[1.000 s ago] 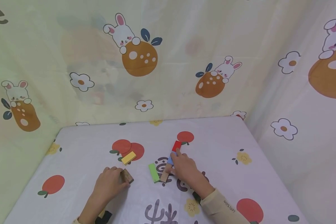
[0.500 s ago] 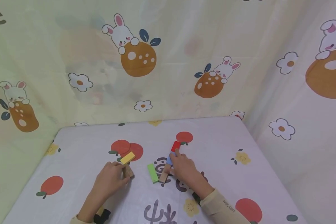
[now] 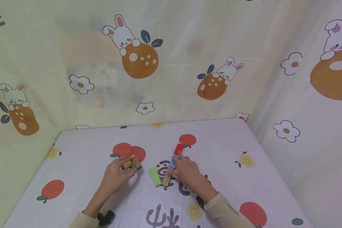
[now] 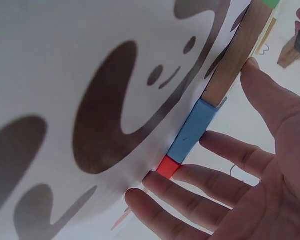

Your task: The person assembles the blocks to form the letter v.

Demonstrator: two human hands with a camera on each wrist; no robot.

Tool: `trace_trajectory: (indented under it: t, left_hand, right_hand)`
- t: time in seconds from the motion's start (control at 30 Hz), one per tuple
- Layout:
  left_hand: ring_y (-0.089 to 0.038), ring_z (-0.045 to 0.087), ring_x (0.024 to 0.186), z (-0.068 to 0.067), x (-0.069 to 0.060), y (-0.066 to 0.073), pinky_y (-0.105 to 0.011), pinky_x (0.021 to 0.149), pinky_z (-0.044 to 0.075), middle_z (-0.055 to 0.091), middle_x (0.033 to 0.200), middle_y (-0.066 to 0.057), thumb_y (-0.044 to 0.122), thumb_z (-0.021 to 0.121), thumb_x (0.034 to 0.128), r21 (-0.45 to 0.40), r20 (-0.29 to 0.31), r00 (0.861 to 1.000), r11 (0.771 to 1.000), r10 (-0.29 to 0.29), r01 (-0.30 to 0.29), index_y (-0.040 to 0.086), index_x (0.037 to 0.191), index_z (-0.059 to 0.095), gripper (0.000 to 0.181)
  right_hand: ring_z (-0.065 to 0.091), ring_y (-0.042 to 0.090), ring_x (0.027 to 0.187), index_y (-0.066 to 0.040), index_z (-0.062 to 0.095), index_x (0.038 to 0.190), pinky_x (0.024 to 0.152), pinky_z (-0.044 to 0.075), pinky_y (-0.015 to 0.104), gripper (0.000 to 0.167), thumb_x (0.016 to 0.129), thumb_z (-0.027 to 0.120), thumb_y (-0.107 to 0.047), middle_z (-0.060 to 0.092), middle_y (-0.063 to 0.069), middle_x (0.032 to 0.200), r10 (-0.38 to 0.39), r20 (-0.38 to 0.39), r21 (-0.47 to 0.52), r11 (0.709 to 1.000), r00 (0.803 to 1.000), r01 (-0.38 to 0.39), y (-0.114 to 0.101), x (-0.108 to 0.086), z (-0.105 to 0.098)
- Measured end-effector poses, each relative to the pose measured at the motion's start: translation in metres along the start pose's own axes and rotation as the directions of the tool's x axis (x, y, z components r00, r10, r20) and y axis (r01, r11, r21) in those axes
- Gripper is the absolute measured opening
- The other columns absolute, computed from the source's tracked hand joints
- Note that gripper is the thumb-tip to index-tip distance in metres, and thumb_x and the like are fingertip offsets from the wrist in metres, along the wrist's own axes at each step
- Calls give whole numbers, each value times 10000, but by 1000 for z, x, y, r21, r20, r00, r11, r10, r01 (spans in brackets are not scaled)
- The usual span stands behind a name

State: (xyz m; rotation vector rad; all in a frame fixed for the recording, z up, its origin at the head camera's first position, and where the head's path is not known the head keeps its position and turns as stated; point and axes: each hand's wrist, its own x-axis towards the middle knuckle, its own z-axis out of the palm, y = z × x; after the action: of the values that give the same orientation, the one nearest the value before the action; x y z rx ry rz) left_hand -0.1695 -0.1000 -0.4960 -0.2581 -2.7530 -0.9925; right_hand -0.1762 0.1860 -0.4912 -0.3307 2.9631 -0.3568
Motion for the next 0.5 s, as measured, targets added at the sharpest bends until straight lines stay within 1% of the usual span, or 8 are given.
trace_trajectory:
  t: [0.07,0.13,0.2,0.27,0.33,0.4,0.5]
  left_hand:
    - [-245,696,950,1,4,0,-268,726,523,752,1306,-152,222,878,839,-50,-6,1000,999,-3,3,31,1264,768,478]
    - [-215,682,864,3,7,1,-226,681,502,746,1321,-156,218,877,845,-104,-5,1000,994,-14,14,30,1278,760,486]
    - [-167,629,774,4,11,1,-193,635,476,742,1337,-144,223,881,850,-142,11,999,989,-32,33,41,1296,753,498]
    - [-125,581,727,5,14,1,-177,605,451,748,1330,-130,230,884,855,-170,38,998,984,-47,53,53,1313,746,511]
    - [-104,556,705,8,17,0,-175,583,437,766,1294,-124,224,885,857,-197,58,997,979,-50,60,55,1316,744,508]
    - [-109,553,696,9,18,1,-179,569,429,783,1256,-112,227,888,856,-221,79,995,972,-63,79,66,1319,744,511]
    - [-123,554,688,11,21,3,-186,555,424,799,1202,-100,230,892,851,-241,93,993,966,-74,95,80,1311,753,503]
  right_hand:
    - [649,407,1315,-88,622,1419,988,614,548,693,899,805,-507,508,243,1607,0,1,1,1000,1000,0,0,0,-1]
    - [652,405,1310,-87,624,1421,988,614,544,698,896,807,-510,513,242,1603,0,1,-1,1000,1000,0,0,0,-1]
    - [650,403,1313,-88,625,1423,992,613,544,701,893,811,-508,515,240,1603,1,1,0,1000,1000,-1,0,0,-2]
    - [649,402,1317,-91,624,1427,995,611,546,706,891,813,-509,515,236,1604,2,0,0,1000,1000,-2,-1,0,-2]
    - [646,400,1321,-93,625,1429,999,609,545,706,888,819,-502,517,233,1603,5,0,0,1000,1000,-5,-1,-1,-3]
    - [646,398,1323,-94,624,1432,1002,609,542,709,886,820,-502,518,230,1604,7,-2,0,1000,1000,-7,-2,-1,-3]
    - [649,398,1318,-96,627,1428,996,613,538,708,882,824,-502,525,229,1599,8,-8,-2,1000,1000,-8,-2,-2,-2]
